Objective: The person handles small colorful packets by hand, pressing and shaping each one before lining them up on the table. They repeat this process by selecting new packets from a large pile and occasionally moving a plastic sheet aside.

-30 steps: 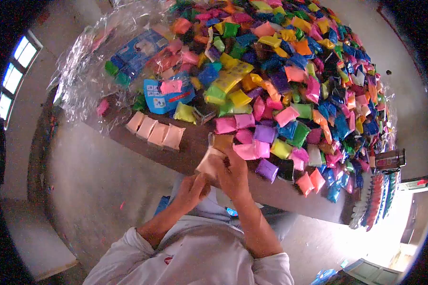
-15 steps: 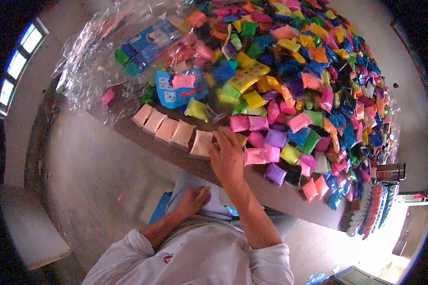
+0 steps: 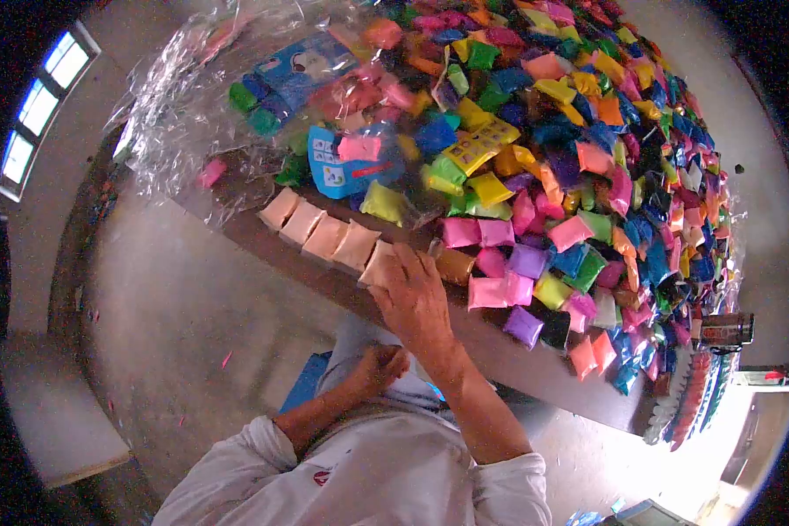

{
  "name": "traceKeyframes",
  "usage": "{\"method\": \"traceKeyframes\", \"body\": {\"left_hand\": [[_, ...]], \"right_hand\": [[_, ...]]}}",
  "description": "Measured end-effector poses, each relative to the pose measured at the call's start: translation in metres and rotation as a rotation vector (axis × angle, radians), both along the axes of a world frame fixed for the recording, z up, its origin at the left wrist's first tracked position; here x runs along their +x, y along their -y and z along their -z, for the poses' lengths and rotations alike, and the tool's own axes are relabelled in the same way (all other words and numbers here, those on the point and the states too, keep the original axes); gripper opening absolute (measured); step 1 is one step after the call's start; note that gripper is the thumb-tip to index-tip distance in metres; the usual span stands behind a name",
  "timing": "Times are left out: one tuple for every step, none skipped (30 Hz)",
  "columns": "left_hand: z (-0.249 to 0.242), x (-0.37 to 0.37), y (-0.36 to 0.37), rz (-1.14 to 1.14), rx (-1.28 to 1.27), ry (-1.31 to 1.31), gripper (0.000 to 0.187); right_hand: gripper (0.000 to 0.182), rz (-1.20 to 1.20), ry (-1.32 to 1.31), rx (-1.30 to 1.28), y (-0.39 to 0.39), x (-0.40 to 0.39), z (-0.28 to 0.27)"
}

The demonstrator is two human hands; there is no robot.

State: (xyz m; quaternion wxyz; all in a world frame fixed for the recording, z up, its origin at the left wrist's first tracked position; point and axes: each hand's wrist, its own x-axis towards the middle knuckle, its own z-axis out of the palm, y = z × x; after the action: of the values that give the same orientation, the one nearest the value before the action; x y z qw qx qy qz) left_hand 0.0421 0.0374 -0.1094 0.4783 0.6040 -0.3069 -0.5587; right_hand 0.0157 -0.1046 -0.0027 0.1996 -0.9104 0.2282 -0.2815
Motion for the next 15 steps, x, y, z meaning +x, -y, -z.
{"method": "traceKeyframes", "body": {"left_hand": [[-0.003,0.0,0.0,-0.012,-0.01,0.001,0.039],[-0.006,0.001,0.001,-0.024,-0.02,0.004,0.039],[-0.01,0.003,0.0,-0.027,-0.02,0.005,0.039],[-0.015,0.005,0.0,-0.017,-0.017,0.021,0.039],[-0.017,0.006,0.0,-0.006,-0.014,0.037,0.04],[-0.016,0.007,0.0,-0.011,-0.014,0.038,0.04],[-0.015,0.006,0.0,-0.014,-0.005,0.008,0.04],[-0.013,0.006,-0.001,-0.017,0.003,-0.022,0.04],[-0.011,0.007,0.0,-0.023,0.003,-0.021,0.04],[-0.009,0.008,0.0,-0.006,-0.01,0.01,0.04],[-0.007,0.008,0.0,0.011,-0.021,0.04,0.041],[-0.009,0.008,-0.001,0.008,-0.019,0.041,0.041],[-0.011,0.008,0.0,0.01,-0.017,0.052,0.041],[-0.013,0.008,0.0,0.012,-0.014,0.063,0.041],[-0.009,0.006,0.0,0.011,-0.014,0.065,0.041]], "right_hand": [[0.042,0.007,0.007,-0.02,0.0,0.002,0.0],[0.042,0.003,0.008,-0.021,-0.001,0.004,0.0],[0.042,0.009,0.008,-0.03,-0.001,0.006,0.0],[0.042,0.015,0.008,-0.038,-0.002,0.009,0.0],[0.042,0.01,0.01,-0.039,-0.003,0.011,0.0],[0.043,0.031,-0.005,-0.036,-0.003,0.012,0.0],[0.043,0.052,-0.02,-0.033,-0.004,0.012,0.0],[0.043,0.047,-0.02,-0.032,-0.005,0.012,-0.001],[0.045,0.053,-0.036,-0.035,-0.006,0.011,-0.004],[0.046,0.06,-0.052,-0.037,-0.007,0.01,-0.007],[0.046,0.056,-0.052,-0.035,-0.007,0.011,-0.011],[0.047,0.061,-0.036,-0.063,-0.006,0.012,-0.015],[0.049,0.067,-0.019,-0.091,-0.005,0.013,-0.018],[0.049,0.066,-0.018,-0.09,-0.003,0.016,-0.019],[0.05,0.004,0.0,-0.056,-0.001,0.019,-0.021]]}}
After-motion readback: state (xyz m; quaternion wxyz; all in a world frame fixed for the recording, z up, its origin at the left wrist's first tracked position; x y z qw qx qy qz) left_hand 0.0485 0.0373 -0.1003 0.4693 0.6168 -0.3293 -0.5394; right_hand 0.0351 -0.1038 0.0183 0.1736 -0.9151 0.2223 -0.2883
